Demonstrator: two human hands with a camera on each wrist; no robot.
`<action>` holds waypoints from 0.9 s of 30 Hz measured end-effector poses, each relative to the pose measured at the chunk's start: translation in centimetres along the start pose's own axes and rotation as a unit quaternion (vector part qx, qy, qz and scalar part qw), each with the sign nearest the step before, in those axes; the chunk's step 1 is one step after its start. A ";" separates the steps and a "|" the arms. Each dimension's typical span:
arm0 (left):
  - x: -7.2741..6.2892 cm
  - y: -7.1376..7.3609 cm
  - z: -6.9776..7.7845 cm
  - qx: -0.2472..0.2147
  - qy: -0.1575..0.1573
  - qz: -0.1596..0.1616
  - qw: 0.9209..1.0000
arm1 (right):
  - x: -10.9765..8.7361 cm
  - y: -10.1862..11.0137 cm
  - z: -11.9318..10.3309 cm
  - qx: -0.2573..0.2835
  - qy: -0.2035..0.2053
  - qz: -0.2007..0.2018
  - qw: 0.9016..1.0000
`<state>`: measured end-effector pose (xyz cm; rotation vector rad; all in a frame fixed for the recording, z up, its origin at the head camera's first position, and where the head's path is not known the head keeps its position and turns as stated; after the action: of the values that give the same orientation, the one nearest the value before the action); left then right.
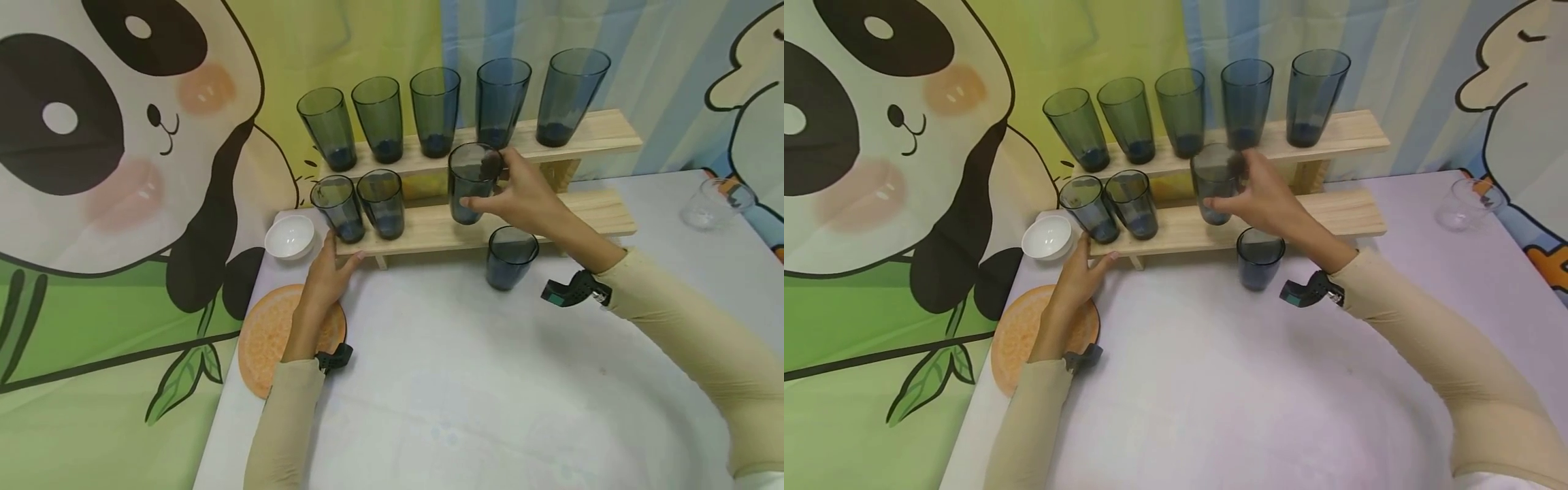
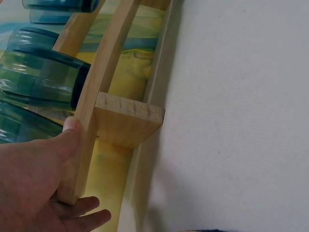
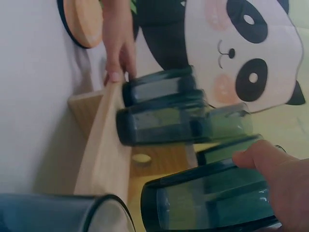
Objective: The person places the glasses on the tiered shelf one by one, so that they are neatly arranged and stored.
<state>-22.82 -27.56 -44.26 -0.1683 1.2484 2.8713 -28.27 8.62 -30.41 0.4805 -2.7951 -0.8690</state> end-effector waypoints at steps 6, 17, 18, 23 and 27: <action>0.0 0.1 -0.2 0.003 -0.004 0.005 1.000 | 2.0 -3.0 -0.2 -0.026 -0.002 -0.048 0.999; 0.0 0.3 0.2 0.006 -0.005 0.004 1.000 | 3.8 -5.3 0.0 -0.022 -0.004 -0.085 0.996; 0.0 0.3 0.2 0.006 -0.004 0.004 1.000 | 3.8 -5.4 0.0 -0.024 -0.005 -0.087 0.996; 0.0 0.2 0.3 0.004 -0.001 0.001 1.000 | 4.3 -5.8 0.1 -0.034 -0.014 -0.094 0.995; 0.0 0.2 0.2 0.003 0.003 0.001 1.000 | 4.5 -6.0 0.1 -0.034 -0.011 -0.097 0.995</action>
<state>-22.82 -27.56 -44.00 -0.1748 1.2598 2.8704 -30.97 2.39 -33.61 0.7464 -2.7630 -1.0095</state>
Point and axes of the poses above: each hand's wrist, its own x-axis towards the middle knuckle, its own y-axis out of the back of the hand, z = x × y, the point moved 6 cm from there along x, towards the middle knuckle, and after that the axes turned 3 degrees about -z, right-handed, at the moved point
